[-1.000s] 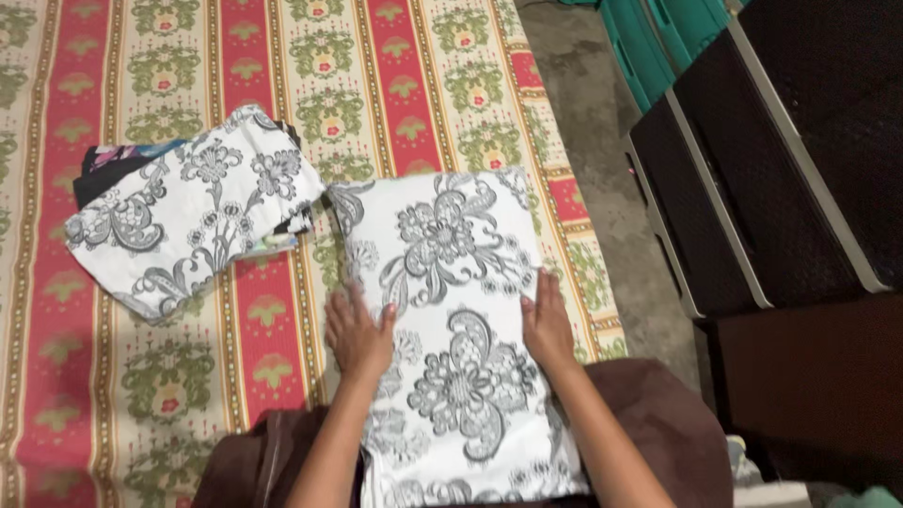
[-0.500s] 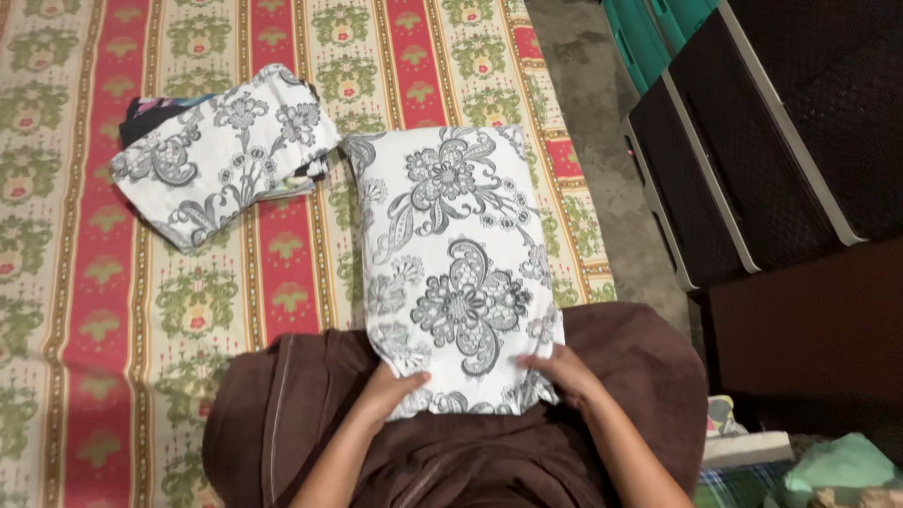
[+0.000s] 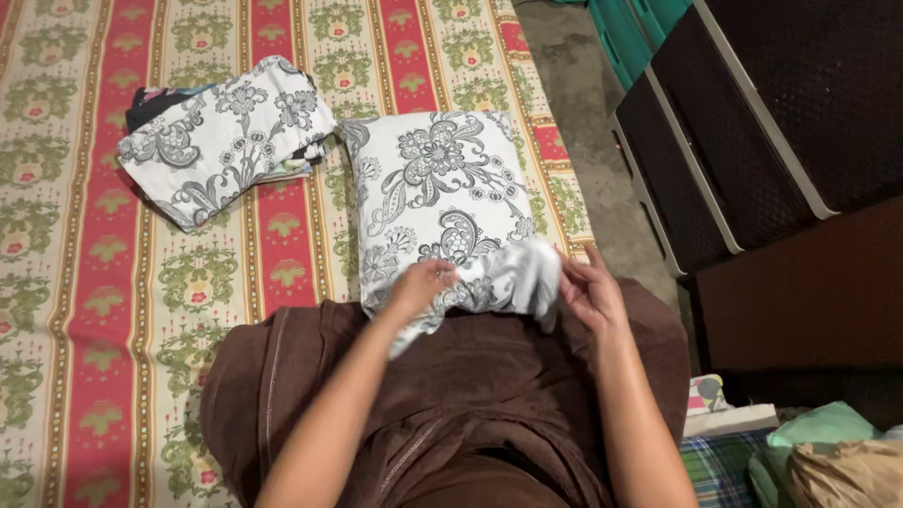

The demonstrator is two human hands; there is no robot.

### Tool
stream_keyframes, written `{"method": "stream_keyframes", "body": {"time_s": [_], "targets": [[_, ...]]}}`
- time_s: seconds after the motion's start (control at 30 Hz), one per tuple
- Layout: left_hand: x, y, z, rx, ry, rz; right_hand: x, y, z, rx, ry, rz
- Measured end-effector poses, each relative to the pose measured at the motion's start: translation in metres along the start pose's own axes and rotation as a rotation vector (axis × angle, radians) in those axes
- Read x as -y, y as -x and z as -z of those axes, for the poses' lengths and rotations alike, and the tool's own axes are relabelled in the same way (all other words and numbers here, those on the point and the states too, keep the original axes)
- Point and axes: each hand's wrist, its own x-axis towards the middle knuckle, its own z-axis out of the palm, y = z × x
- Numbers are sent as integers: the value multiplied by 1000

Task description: The person places a pillow insert into a floral-patterned pillowcase, smooths the fabric, and folds the edges to enclose the opening. They then adjust the pillow and place it on the bed.

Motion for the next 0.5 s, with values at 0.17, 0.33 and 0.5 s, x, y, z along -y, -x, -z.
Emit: {"method": "stream_keyframes", "body": {"time_s": [0.17,0.33,0.5], "targets": [[-17,-45,21,-290,-39,89,-34,4,-21,260,1041,388],[-76,36,-22,21,-582,-83,-40,35,-36,22,1274,185],[-59,64,32,-6,-257,-78,29,57,-50,159,436,-16]]}}
